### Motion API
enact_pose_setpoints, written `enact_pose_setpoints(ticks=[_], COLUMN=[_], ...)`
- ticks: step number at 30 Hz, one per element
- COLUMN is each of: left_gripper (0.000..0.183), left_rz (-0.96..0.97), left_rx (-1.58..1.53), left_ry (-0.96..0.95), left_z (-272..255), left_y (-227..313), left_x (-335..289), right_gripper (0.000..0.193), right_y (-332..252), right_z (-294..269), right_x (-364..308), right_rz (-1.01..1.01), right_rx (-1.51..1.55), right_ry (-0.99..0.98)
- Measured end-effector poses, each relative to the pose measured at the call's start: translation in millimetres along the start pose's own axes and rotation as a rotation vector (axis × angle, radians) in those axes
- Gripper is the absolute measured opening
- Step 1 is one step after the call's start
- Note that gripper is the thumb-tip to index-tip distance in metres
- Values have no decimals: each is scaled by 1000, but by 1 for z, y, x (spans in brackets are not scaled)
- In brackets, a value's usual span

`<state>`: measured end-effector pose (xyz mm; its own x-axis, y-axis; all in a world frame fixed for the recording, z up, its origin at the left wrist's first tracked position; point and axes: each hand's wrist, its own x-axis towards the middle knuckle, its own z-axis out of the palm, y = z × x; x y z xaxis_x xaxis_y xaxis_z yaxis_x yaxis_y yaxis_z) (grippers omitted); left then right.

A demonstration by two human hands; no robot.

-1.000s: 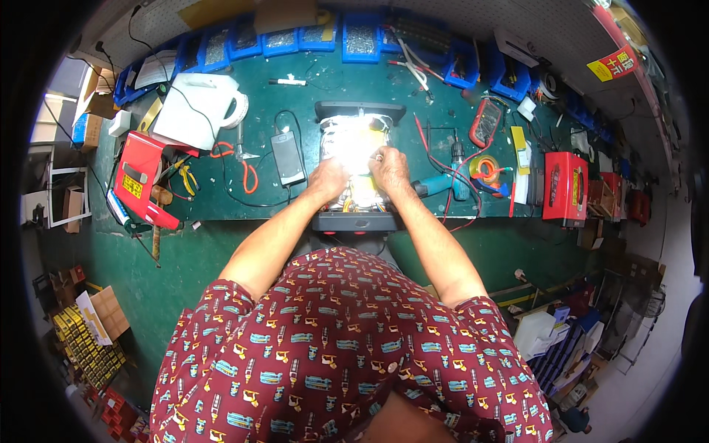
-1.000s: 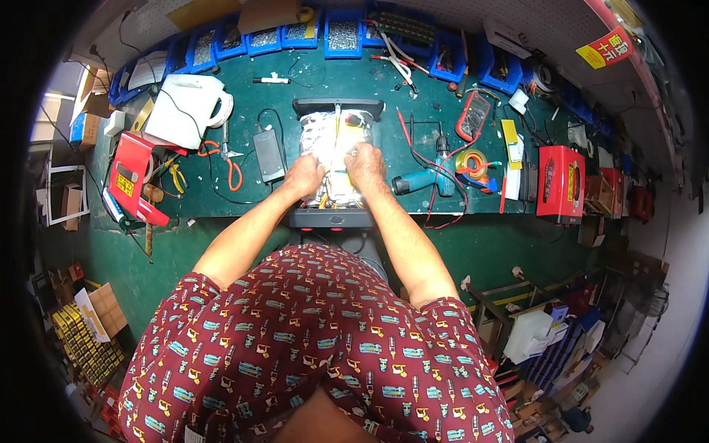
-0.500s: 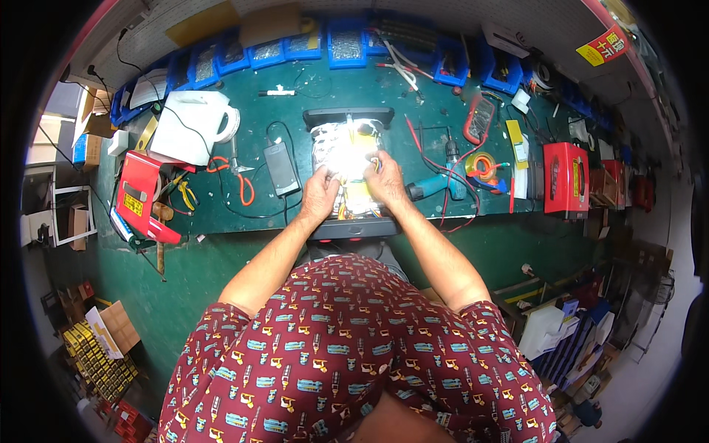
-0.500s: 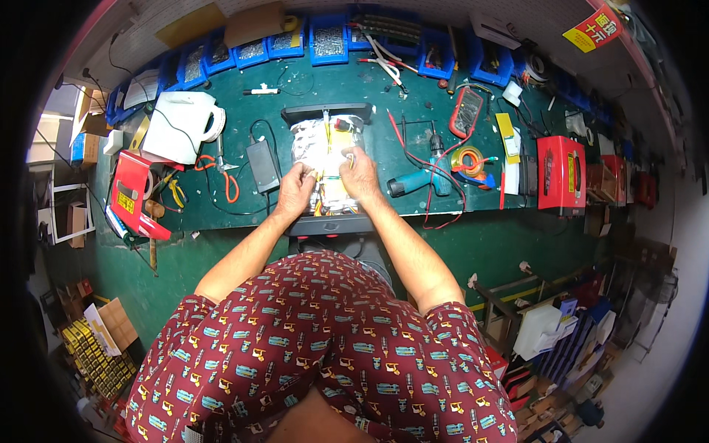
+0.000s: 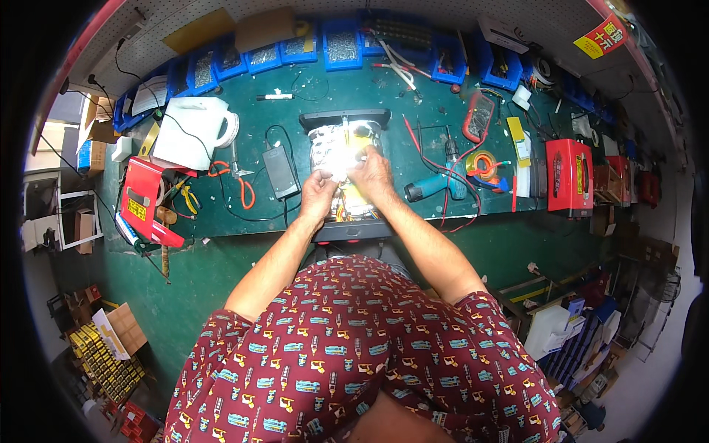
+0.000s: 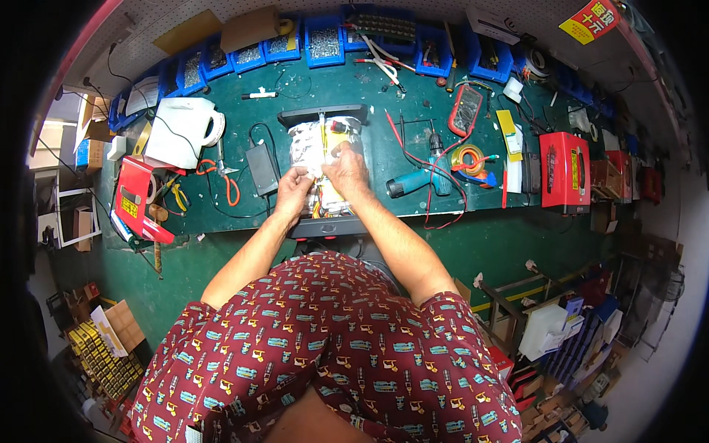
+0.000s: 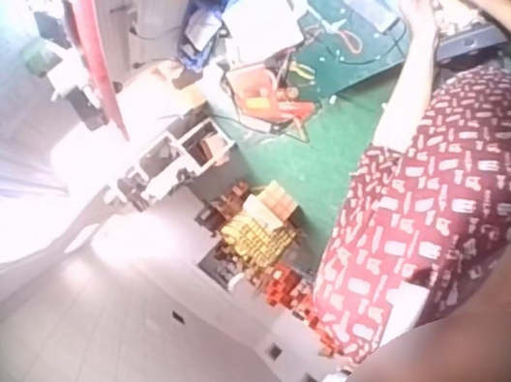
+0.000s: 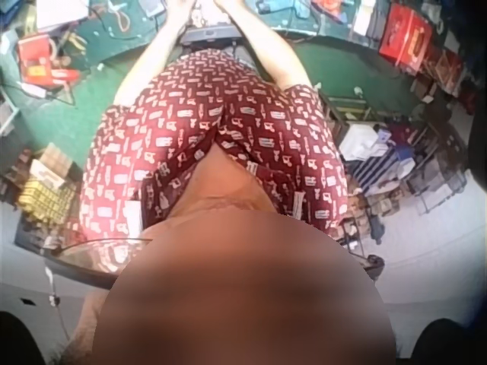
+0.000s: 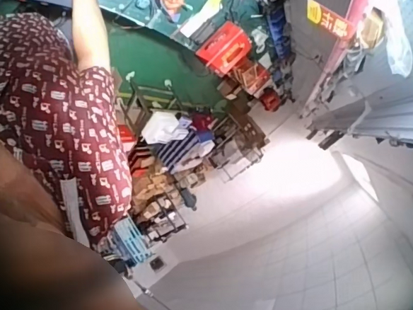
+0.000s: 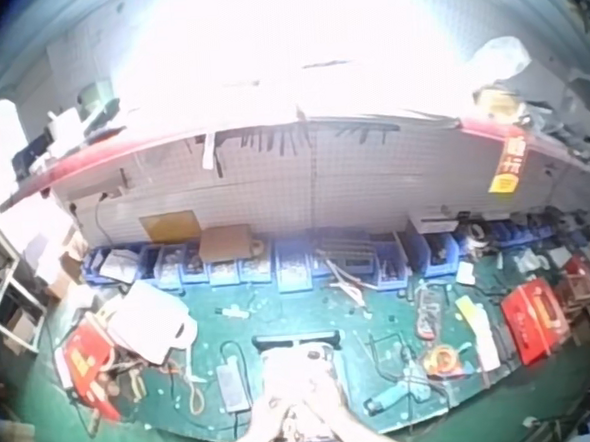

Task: The person works at a cluttered workbench, handling wires and small components. They use a multimeter to test connections, then place items into a plastic bag and wrap it with yellow tape. The person also uses scissors to cut tape and organizes the contents of a black box.

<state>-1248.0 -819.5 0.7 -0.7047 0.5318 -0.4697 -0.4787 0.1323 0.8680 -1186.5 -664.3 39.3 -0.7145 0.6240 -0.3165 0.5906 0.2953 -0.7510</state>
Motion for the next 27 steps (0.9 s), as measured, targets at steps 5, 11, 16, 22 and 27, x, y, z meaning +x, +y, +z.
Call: enact_pose_setpoints(ticks=[5,11,16,22,27], left_gripper=[11,12,12,8,10], left_rz=[29,156,9,-59,25], left_rx=[-144,345,292,107,201], left_ry=[-88,-265,-280,-286,-223], left_z=[0,-9,0,0,-1], left_y=[2,18,24,21,25], left_x=[-5,-2,8,4,-2], right_gripper=[41,37,27,45,26], right_y=[3,27,66,119,202], right_z=[1,2,-28,-93,-186], right_x=[1,6,-5,-24,10], right_rz=[-19,-111,-36,158,-23], right_rx=[-13,411,302,678,537], right_ry=[9,-110,203,-35,595])
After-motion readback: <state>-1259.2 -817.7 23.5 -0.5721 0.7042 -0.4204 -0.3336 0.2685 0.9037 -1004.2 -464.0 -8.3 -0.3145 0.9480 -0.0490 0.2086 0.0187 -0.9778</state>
